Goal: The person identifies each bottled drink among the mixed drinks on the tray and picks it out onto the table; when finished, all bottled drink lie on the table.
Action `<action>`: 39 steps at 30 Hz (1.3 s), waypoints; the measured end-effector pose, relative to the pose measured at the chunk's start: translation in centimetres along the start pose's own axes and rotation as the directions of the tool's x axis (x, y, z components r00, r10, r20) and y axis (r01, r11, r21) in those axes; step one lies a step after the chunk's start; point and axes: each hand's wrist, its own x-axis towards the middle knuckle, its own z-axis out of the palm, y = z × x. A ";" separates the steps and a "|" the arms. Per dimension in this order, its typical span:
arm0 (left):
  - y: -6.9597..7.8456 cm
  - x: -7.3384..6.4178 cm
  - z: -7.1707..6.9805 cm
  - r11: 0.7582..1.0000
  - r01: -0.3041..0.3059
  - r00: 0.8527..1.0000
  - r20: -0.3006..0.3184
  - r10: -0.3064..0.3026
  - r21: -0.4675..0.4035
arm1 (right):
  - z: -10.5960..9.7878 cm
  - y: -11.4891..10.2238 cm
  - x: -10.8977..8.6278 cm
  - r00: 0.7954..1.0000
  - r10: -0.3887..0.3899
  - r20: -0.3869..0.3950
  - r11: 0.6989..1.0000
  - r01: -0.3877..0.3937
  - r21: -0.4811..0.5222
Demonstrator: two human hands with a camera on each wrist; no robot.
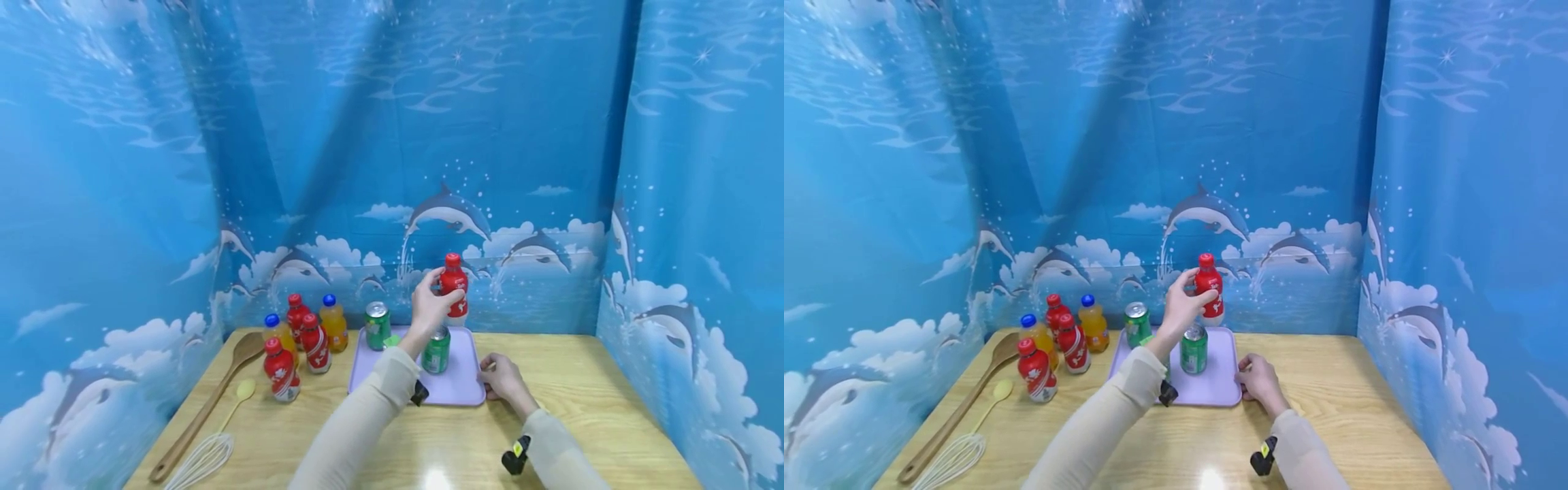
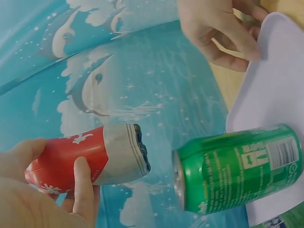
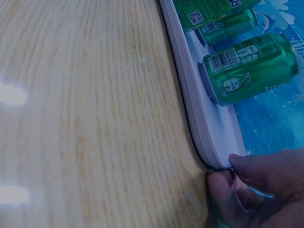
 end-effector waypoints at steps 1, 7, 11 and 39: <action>0.1 0.0 -0.2 1.000 0.005 1.000 0.006 -0.005 -0.021 | 0.0 0.0 0.0 1.000 0.002 0.000 1.000 -0.002 0.000; 0.4 0.5 -1.4 0.995 0.010 0.999 0.051 -0.005 -0.095 | 0.0 0.0 0.0 1.000 -0.003 0.003 1.000 0.003 0.009; 0.5 0.6 -2.5 0.992 -0.015 0.995 0.099 0.027 -0.127 | 0.0 0.0 -0.1 1.000 -0.021 0.002 1.000 0.021 0.015; 1.2 -0.7 -9.3 0.961 -0.018 0.969 0.230 0.085 -0.276 | 0.1 0.4 0.2 1.000 -0.029 -0.003 0.999 0.029 0.017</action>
